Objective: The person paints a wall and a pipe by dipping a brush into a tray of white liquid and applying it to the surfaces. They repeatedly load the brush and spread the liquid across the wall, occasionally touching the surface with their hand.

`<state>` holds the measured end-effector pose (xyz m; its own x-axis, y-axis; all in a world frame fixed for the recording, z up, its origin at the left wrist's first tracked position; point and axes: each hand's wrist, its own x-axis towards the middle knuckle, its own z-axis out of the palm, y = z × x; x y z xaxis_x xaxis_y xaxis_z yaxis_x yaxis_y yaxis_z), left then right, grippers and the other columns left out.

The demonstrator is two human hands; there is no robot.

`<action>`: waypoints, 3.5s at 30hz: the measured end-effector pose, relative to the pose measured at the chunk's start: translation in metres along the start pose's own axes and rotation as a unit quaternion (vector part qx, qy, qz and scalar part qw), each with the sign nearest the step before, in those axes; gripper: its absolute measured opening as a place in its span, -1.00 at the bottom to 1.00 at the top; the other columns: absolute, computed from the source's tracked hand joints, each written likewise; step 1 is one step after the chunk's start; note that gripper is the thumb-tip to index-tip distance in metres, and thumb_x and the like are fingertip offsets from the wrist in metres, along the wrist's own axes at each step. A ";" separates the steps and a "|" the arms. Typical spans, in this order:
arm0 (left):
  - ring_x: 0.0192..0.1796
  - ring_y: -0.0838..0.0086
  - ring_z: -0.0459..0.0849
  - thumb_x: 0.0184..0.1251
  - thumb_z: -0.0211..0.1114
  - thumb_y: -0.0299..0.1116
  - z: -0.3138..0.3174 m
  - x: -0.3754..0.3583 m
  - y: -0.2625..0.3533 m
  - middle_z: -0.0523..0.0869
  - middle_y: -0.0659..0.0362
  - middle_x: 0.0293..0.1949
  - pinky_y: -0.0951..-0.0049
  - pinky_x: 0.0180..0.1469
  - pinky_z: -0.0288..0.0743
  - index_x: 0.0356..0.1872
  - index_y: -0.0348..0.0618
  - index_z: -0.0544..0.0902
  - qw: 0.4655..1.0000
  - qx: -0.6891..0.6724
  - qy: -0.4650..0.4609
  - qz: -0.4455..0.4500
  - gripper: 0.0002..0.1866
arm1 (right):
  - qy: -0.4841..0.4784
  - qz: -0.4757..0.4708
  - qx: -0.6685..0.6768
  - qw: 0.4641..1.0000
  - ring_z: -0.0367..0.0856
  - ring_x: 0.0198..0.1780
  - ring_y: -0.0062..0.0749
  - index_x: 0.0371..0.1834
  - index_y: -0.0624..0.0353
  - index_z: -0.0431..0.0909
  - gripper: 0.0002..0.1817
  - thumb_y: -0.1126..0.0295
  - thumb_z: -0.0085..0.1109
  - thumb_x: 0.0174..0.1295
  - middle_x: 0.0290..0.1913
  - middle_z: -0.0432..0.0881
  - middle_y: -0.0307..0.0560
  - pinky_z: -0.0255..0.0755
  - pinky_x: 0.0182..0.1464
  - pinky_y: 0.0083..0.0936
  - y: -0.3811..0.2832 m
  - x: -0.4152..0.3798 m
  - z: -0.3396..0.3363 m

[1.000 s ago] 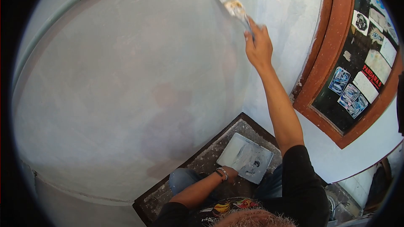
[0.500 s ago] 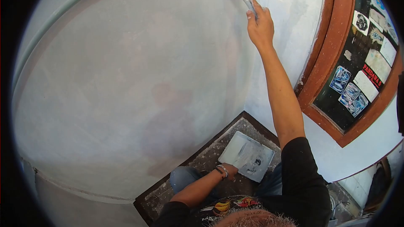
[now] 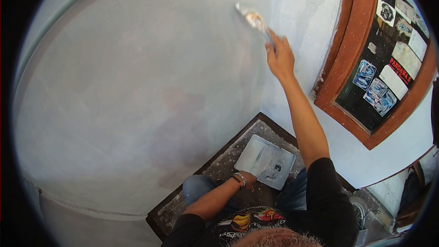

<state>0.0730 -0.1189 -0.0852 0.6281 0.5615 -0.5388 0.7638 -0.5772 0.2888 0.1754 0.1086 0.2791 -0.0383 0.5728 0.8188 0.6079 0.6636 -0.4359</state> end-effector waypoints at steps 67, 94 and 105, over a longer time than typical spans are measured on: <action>-0.04 0.07 0.71 0.07 0.43 0.08 -0.016 -0.010 0.001 0.73 -0.01 -0.14 0.13 -0.05 0.56 -0.06 -0.15 0.63 0.996 -0.044 -0.060 -0.041 -0.44 | -0.296 0.230 0.184 0.909 0.08 -0.70 -0.69 -0.23 0.27 0.60 -0.74 0.30 0.01 0.32 -0.60 0.37 -0.31 -0.08 -0.69 -0.63 0.023 0.156 -0.059; -0.03 0.00 0.68 0.18 0.33 0.09 -0.055 -0.103 -0.051 0.72 -0.06 -0.16 0.04 -0.07 0.53 -0.01 -0.10 0.57 0.977 -0.088 0.075 -0.179 -0.48 | -0.219 -0.184 -0.206 0.936 0.69 -0.11 -0.10 -0.04 -0.16 0.73 -0.67 0.32 0.12 0.14 -0.22 0.71 -0.02 0.57 -0.14 -0.15 -0.004 0.087 -0.056; -0.05 0.03 0.69 0.18 0.32 0.07 -0.055 -0.115 -0.045 0.73 -0.04 -0.17 0.05 -0.07 0.54 -0.06 -0.11 0.61 0.977 -0.068 0.066 -0.193 -0.51 | -0.020 -0.166 -0.203 0.965 0.61 -0.21 -0.19 0.23 -0.22 0.58 -0.60 0.22 0.10 0.32 -0.27 0.55 -0.12 0.50 -0.22 -0.25 -0.031 0.113 -0.039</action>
<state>-0.0252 -0.1246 0.0074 0.2964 0.7981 -0.5246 0.9545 -0.2288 0.1911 0.1827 0.1341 0.3999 -0.3107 0.3849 0.8691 0.8174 0.5749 0.0376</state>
